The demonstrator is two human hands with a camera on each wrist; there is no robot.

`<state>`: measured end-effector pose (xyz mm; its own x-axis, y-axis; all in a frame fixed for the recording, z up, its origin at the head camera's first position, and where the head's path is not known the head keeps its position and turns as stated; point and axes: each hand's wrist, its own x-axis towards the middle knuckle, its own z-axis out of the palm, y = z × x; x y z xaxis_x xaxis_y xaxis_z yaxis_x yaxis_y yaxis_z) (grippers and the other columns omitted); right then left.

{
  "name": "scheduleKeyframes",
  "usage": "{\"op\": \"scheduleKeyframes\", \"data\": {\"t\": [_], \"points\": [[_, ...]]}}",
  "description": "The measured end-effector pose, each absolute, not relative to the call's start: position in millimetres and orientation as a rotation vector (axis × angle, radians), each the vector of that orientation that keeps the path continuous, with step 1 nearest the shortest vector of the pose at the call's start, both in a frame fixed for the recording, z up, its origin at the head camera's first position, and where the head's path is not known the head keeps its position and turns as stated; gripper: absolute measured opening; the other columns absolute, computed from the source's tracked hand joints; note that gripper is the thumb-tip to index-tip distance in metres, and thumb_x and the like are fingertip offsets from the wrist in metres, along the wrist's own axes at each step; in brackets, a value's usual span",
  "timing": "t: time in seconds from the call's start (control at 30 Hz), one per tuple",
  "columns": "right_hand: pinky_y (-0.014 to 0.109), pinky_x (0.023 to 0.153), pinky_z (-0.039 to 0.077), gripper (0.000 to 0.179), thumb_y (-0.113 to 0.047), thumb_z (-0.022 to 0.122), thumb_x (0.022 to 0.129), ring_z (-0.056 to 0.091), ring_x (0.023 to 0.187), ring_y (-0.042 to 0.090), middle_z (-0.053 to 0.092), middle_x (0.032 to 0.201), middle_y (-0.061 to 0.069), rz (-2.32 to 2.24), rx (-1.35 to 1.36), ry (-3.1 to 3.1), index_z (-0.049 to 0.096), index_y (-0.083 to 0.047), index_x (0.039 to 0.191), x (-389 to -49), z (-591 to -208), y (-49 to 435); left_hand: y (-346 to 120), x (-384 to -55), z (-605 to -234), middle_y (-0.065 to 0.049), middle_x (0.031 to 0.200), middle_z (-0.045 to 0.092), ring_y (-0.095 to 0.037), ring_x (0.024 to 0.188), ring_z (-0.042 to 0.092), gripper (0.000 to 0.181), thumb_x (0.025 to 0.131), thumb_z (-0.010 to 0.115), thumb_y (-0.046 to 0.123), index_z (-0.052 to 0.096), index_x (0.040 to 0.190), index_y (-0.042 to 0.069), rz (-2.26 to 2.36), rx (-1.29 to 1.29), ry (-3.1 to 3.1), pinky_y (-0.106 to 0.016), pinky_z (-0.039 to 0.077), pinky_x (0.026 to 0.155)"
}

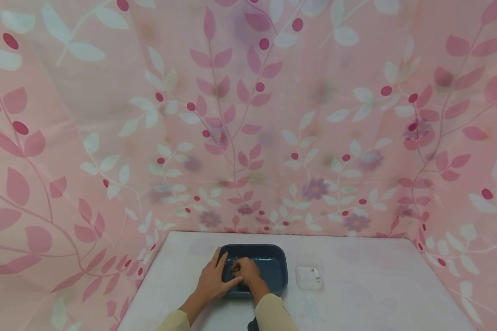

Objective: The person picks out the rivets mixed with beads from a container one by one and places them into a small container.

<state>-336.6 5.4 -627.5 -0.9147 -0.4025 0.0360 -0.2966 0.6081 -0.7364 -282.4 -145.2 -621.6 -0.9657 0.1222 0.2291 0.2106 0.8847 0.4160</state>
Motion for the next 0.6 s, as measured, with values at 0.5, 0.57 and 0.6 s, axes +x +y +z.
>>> {"op": "scheduleKeyframes", "data": {"t": [0.5, 0.57, 0.6], "points": [[0.043, 0.074, 0.054, 0.011, -0.001, 0.069, 0.085, 0.064, 0.079, 0.019, 0.073, 0.087, 0.004, -1.184, -0.528, 2.736, 0.077, -0.008, 0.09, -338.9, -629.2, 5.1, -145.3, -283.3, -622.1, -0.021, 0.16, 0.027, -0.041, 0.131, 0.049, 0.104, 0.077, 0.056, 0.081, 0.044, 0.148, 0.005, -0.632, -0.261, -2.841, -0.061, 0.041, 0.102], [0.045, 0.078, 0.054, 0.012, -0.001, 0.068, 0.086, 0.066, 0.084, 0.022, 0.074, 0.09, 0.005, -1.191, -0.532, 2.731, 0.077, -0.007, 0.09, -338.6, -629.7, 5.2, -145.3, -283.2, -622.7, -0.021, 0.161, 0.026, -0.041, 0.132, 0.048, 0.104, 0.077, 0.056, 0.082, 0.043, 0.148, 0.006, -0.637, -0.253, -2.857, -0.061, 0.04, 0.103], [0.047, 0.079, 0.055, 0.012, -0.001, 0.067, 0.086, 0.067, 0.086, 0.023, 0.075, 0.09, 0.006, -1.198, -0.533, 2.729, 0.077, -0.007, 0.091, -338.5, -630.2, 5.1, -145.3, -283.0, -623.0, -0.02, 0.161, 0.026, -0.041, 0.132, 0.047, 0.105, 0.077, 0.055, 0.082, 0.042, 0.148, 0.006, -0.644, -0.25, -2.862, -0.061, 0.04, 0.103]]}}
